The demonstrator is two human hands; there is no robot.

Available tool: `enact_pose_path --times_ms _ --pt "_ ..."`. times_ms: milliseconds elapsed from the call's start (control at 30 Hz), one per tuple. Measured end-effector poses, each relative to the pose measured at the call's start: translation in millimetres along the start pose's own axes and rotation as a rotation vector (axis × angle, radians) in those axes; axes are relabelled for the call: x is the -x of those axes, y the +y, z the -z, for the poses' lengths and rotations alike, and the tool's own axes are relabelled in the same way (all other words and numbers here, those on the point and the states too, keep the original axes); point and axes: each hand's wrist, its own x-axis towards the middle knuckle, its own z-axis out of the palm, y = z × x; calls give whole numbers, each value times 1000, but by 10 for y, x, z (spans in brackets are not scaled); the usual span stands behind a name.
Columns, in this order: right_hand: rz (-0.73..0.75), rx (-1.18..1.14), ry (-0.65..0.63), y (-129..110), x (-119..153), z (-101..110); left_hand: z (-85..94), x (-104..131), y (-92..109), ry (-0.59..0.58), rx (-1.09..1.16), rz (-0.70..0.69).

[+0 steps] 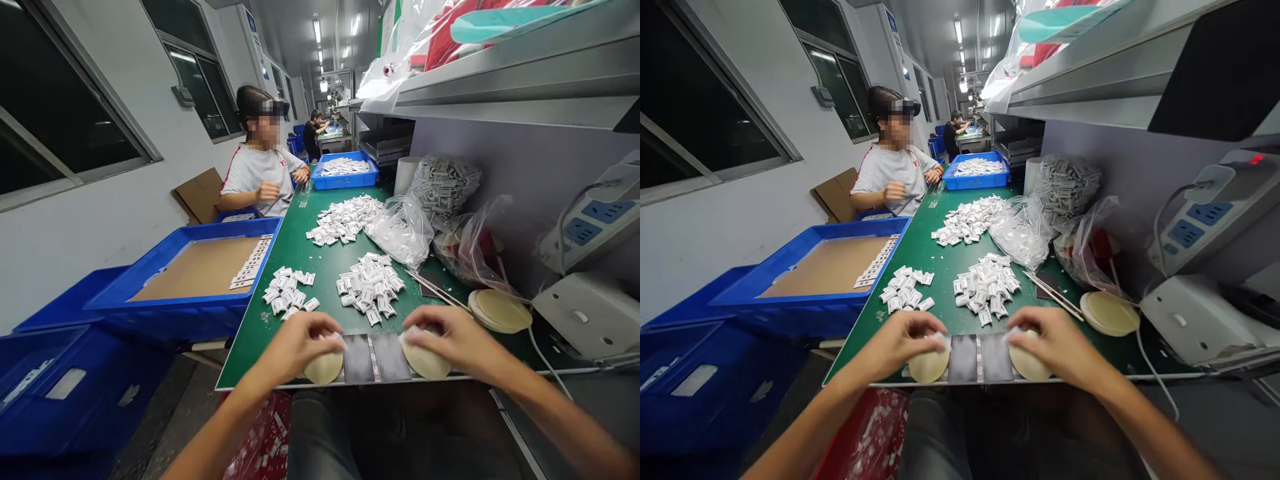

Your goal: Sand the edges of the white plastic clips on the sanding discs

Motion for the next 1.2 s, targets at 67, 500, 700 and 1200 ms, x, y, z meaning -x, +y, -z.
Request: enact_pose_path --times_ms 67,500,700,1200 --pt "76 -16 -65 -141 -91 -104 -148 -93 118 -153 22 -66" --pt "86 -5 192 -242 -429 -155 -167 -656 41 244 56 -157" --pt "184 82 222 -175 -911 -230 -267 -1034 36 254 26 -234" --pt "505 445 -35 -897 -1582 -808 547 -1017 -767 370 -204 -92"
